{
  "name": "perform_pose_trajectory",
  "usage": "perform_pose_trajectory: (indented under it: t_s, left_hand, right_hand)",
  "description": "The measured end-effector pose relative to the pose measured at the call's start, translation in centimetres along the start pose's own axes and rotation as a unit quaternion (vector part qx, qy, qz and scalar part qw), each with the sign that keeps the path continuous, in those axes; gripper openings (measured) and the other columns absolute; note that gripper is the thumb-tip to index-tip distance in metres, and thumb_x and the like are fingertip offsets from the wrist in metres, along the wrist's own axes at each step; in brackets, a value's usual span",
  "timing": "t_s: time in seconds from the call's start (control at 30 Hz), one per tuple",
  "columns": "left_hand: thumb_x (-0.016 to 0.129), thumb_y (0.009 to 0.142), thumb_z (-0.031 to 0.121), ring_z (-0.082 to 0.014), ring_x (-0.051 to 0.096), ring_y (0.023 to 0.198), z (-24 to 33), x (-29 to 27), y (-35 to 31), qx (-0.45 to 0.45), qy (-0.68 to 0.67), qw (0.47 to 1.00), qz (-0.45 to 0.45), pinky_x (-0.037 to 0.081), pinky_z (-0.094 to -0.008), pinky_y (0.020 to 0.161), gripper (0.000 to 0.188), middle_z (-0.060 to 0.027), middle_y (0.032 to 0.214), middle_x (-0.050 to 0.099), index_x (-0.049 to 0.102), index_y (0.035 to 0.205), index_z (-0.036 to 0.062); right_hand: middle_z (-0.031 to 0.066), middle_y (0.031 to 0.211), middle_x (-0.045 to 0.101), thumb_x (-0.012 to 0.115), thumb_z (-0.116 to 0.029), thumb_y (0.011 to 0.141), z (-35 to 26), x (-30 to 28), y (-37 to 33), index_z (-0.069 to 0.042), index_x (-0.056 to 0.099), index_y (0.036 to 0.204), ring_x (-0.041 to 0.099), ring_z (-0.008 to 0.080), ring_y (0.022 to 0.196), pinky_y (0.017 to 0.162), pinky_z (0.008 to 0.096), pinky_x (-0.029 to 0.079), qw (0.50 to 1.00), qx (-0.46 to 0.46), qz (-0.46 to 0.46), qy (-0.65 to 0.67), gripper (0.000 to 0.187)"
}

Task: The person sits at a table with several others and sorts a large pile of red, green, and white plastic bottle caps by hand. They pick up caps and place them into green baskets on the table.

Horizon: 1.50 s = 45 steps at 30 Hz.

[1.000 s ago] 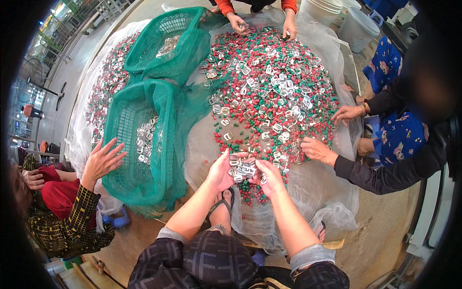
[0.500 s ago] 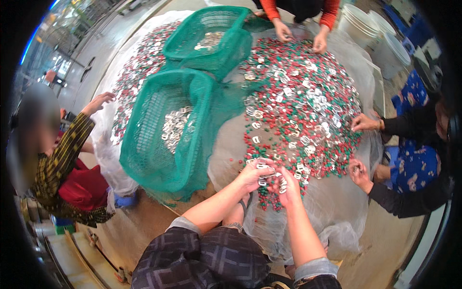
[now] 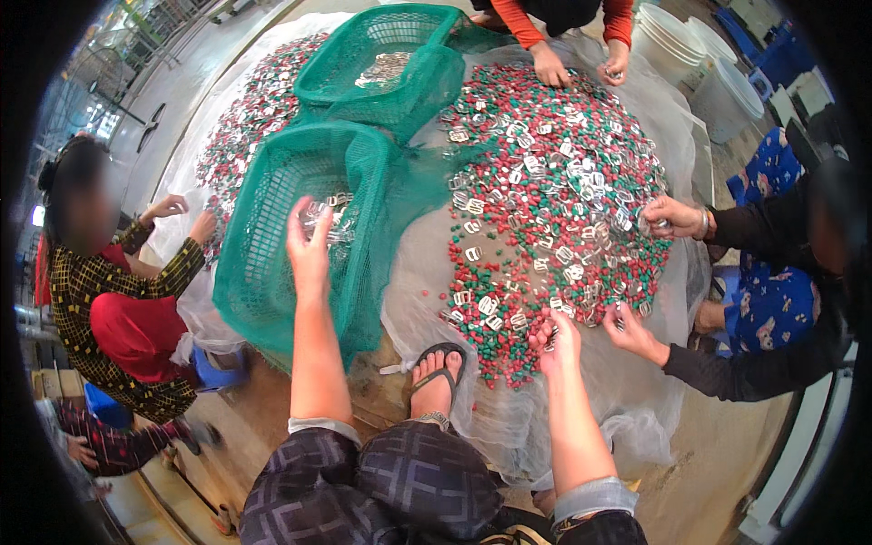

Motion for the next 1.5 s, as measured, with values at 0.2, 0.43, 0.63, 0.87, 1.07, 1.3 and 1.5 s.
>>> perform_pose_trajectory:
  t_s: [0.2, 0.43, 0.63, 0.87, 1.07, 1.3, 1.5]
  left_hand:
    - [0.065, 0.072, 0.006, -0.0264, 0.053, 0.095, 2.0, 3.5, -3.6, 0.31, 0.254, 0.916, -0.019, 0.041, -0.0345, 0.086, 0.027, -0.0117, 0.1, 0.057, 0.056, 0.098, 0.0018]
    - [0.069, 0.069, 0.011, -0.0271, 0.061, 0.077, -11.5, 11.6, -10.9, 0.119, 0.368, 0.833, -0.395, 0.048, -0.0364, 0.07, 0.021, -0.0122, 0.085, 0.061, 0.064, 0.088, 0.0055]
    - [0.071, 0.066, 0.013, -0.0315, 0.059, 0.079, -13.7, 13.0, -11.4, 0.14, 0.426, 0.811, -0.375, 0.047, -0.0403, 0.071, 0.021, -0.0126, 0.081, 0.058, 0.06, 0.081, 0.0043]
    - [0.069, 0.066, 0.01, -0.0307, 0.06, 0.077, -13.6, 13.8, -10.8, 0.09, 0.375, 0.798, -0.462, 0.047, -0.0396, 0.069, 0.025, -0.0147, 0.081, 0.059, 0.058, 0.087, 0.0048]
    - [0.069, 0.067, 0.01, -0.0283, 0.061, 0.083, -12.7, 15.6, -16.2, 0.181, 0.34, 0.732, -0.562, 0.049, -0.0365, 0.072, 0.039, -0.0125, 0.092, 0.062, 0.056, 0.104, 0.0099]
    - [0.071, 0.069, 0.012, -0.0173, 0.061, 0.07, -12.5, 14.4, -14.9, 0.025, 0.313, 0.789, -0.528, 0.048, -0.0296, 0.064, 0.023, -0.0061, 0.075, 0.064, 0.062, 0.089, 0.0064]
    - [0.07, 0.073, 0.012, -0.009, 0.055, 0.065, -10.7, 10.4, -11.4, -0.382, -0.201, 0.78, -0.453, 0.044, -0.0224, 0.057, 0.014, 0.0011, 0.066, 0.057, 0.059, 0.079, 0.0066]
  right_hand:
    - [-0.0037, 0.052, 0.039, 0.053, -0.019, 0.084, 0.1, -1.6, 0.3, -0.007, 0.055, 0.084, 0.038, 0.0077, 0.042, 0.042, 0.0259, 0.044, 0.999, 0.001, 0.042, -0.009, 0.012]
    - [-0.0036, 0.055, 0.039, 0.052, -0.019, 0.084, 2.3, -1.0, 0.4, -0.006, 0.056, 0.085, 0.038, 0.0085, 0.044, 0.045, 0.0277, 0.042, 0.996, 0.034, 0.018, -0.077, 0.013]
    - [-0.0038, 0.055, 0.042, 0.052, -0.019, 0.085, 2.8, -2.5, 0.8, -0.006, 0.056, 0.084, 0.038, 0.0074, 0.044, 0.044, 0.0273, 0.045, 0.997, 0.062, 0.025, -0.045, 0.014]
    - [-0.003, 0.056, 0.043, 0.051, -0.017, 0.084, 2.7, -3.1, 1.0, -0.006, 0.057, 0.081, 0.039, 0.0075, 0.043, 0.044, 0.0279, 0.046, 0.996, 0.065, 0.044, -0.035, 0.013]
    - [-0.0025, 0.054, 0.045, 0.053, -0.021, 0.085, 3.6, -3.4, 1.6, -0.005, 0.057, 0.085, 0.041, 0.0087, 0.043, 0.046, 0.0293, 0.046, 0.995, 0.075, 0.046, -0.037, 0.016]
    - [-0.0025, 0.054, 0.045, 0.052, -0.022, 0.085, 3.4, -3.2, 1.3, -0.005, 0.058, 0.085, 0.041, 0.0086, 0.044, 0.046, 0.029, 0.046, 0.996, 0.073, 0.039, -0.034, 0.018]
    - [-0.0041, 0.054, 0.044, 0.053, -0.021, 0.084, 3.7, -3.8, 1.8, -0.008, 0.057, 0.083, 0.041, 0.0077, 0.043, 0.048, 0.0299, 0.048, 0.995, 0.083, 0.046, -0.038, 0.014]
Point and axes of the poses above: each hand's wrist, its own y-axis towards the middle knuckle, its own x-axis out of the palm, z = x × y, the point moved 4 cm from there along y, towards the middle knuckle
